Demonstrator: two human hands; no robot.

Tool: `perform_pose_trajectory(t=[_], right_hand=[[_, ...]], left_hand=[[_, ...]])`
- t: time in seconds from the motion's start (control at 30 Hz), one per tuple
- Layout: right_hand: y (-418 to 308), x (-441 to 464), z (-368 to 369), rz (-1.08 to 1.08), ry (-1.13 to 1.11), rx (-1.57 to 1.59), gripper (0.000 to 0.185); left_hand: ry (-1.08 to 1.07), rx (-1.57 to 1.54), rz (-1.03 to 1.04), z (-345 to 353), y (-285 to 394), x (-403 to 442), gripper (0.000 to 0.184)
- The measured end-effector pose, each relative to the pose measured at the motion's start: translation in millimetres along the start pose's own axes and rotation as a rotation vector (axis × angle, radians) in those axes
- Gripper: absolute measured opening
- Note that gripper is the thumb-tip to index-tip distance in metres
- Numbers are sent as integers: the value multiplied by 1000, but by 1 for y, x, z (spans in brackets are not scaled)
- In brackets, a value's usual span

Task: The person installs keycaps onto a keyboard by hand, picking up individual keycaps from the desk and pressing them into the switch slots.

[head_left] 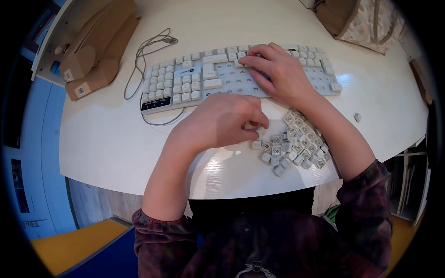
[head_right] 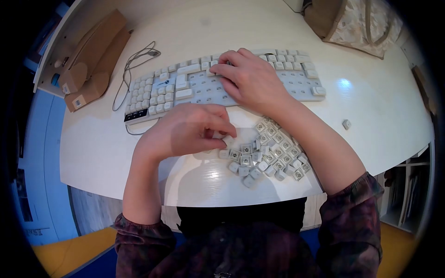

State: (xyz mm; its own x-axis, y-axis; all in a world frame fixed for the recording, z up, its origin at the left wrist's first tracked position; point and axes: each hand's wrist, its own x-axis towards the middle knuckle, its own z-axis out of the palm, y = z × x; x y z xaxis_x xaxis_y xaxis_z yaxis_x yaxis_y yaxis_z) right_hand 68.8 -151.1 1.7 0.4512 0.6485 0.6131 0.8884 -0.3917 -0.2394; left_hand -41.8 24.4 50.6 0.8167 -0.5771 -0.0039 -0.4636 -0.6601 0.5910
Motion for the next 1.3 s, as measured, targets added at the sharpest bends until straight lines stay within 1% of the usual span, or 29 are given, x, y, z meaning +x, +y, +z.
perform_pose_trajectory(t=[0.03,0.13,0.23,0.43,0.53,0.63,0.7,0.8,0.9,0.93,1.0,1.07,1.17,1.3], right_hand=[[0,0,0,0,-1,-2,23],[0,0,0,-2,-1,-2,22],[1,0,0,3,-5,0,22],[0,0,0,4,2,-6,23],[1,0,1,-2,7,-5,23],[0,0,0,1,6,1,23],[0,1,-1,-4,12,15,25],[3,0,-3,-7,147,305,26],[2,-2,-23,101,40,737,28],[1,-1,-25,88,17,740,28],[-2,-1,-26,67,-32,749,28],[-3,-2,-18,-17,-62,699,30],[-6,-4,-16,-85,-106,625,31],[-9,-2,-20,-170,-134,483,28]], left_hand=[[-8,-26,-7,0,-1,1,26],[63,-198,-59,-3,0,1,27],[143,-354,42,-4,-5,1,28],[155,-457,83,-7,-7,2,30],[180,-390,72,-7,-5,2,29],[195,-414,83,-8,-7,2,29],[214,-449,48,-9,-6,2,28],[275,-506,-62,-13,-9,2,27],[407,-616,-192,-16,-21,2,26],[460,-660,-233,-17,-25,2,26],[433,-720,-243,-20,-31,0,27],[388,-808,-239,-19,-34,-2,28],[269,-796,-231,-20,-38,-3,29],[194,-729,-259,-26,-33,-6,30]])
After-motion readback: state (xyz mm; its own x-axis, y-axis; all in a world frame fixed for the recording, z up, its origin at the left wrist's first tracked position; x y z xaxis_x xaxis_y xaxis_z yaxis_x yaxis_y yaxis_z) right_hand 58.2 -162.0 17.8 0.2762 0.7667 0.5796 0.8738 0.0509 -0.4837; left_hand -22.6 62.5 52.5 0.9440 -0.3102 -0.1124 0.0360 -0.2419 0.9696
